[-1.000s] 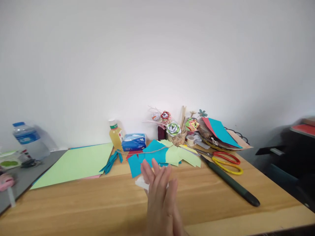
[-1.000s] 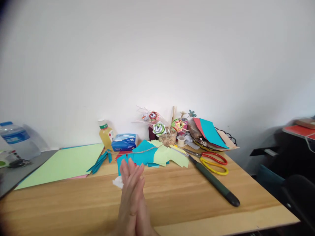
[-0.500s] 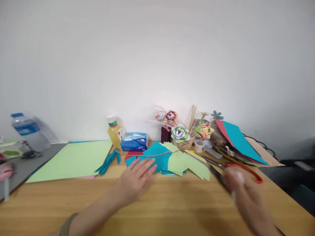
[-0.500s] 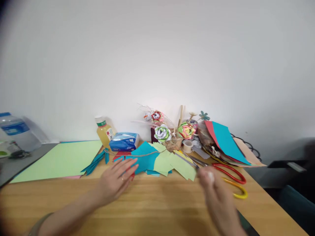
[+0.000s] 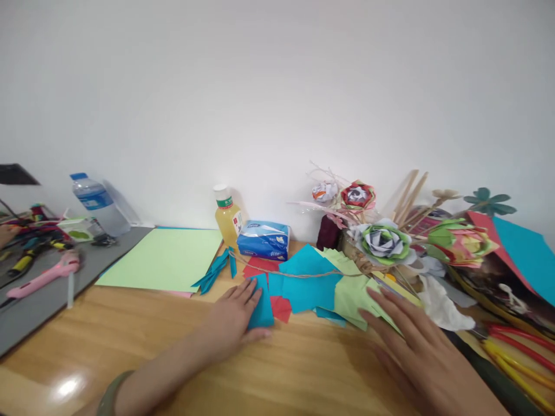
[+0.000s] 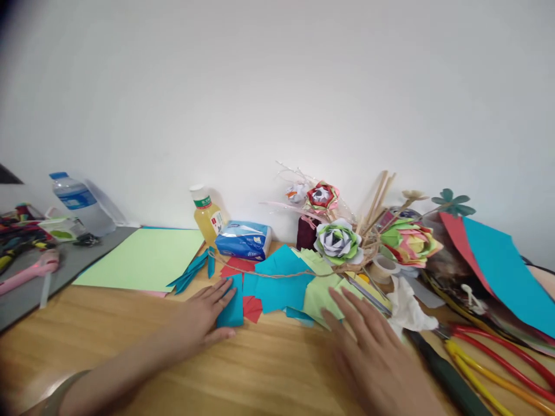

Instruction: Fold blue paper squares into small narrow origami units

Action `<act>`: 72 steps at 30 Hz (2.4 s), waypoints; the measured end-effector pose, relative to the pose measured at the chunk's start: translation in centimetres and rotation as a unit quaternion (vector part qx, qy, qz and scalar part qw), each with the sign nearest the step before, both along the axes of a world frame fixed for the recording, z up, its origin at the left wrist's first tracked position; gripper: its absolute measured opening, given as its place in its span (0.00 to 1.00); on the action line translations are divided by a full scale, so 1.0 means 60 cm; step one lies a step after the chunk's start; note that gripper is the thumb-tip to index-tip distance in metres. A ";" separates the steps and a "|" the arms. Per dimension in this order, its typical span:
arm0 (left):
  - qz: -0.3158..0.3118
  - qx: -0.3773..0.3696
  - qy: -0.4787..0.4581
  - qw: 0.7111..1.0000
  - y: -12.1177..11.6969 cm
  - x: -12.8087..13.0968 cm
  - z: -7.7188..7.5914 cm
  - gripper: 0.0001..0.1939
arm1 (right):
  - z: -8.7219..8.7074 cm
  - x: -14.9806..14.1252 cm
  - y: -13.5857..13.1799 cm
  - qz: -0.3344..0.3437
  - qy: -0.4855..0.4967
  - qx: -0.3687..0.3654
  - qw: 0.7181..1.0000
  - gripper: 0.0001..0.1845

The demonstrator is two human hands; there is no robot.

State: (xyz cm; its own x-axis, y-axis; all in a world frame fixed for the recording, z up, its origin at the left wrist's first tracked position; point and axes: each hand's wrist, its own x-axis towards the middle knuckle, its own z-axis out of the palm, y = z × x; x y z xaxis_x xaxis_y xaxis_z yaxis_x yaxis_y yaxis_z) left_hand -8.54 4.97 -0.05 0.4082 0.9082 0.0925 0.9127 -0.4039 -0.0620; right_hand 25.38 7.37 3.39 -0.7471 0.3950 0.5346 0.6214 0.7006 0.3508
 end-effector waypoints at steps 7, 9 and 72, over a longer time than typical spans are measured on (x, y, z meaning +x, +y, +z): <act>-0.156 0.108 0.109 0.976 -0.049 0.010 -0.004 0.13 | -0.012 -0.052 -0.011 0.123 -0.050 -0.069 0.989 0.21; -0.159 0.113 0.102 0.976 -0.051 0.011 0.001 0.11 | -0.017 -0.064 -0.013 0.133 -0.049 -0.093 0.985 0.21; -0.137 0.045 -0.237 0.961 -0.038 0.126 0.008 0.12 | -0.050 -0.045 -0.029 0.066 0.136 -0.327 0.933 0.08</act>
State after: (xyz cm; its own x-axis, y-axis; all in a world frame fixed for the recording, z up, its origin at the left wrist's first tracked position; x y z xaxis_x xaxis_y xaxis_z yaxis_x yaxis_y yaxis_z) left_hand -1.00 2.70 0.41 0.5229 0.7527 0.4000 0.7079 -0.6449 0.2880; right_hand 22.68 5.64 0.38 -0.6841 0.6169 0.3892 0.5174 0.7865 -0.3371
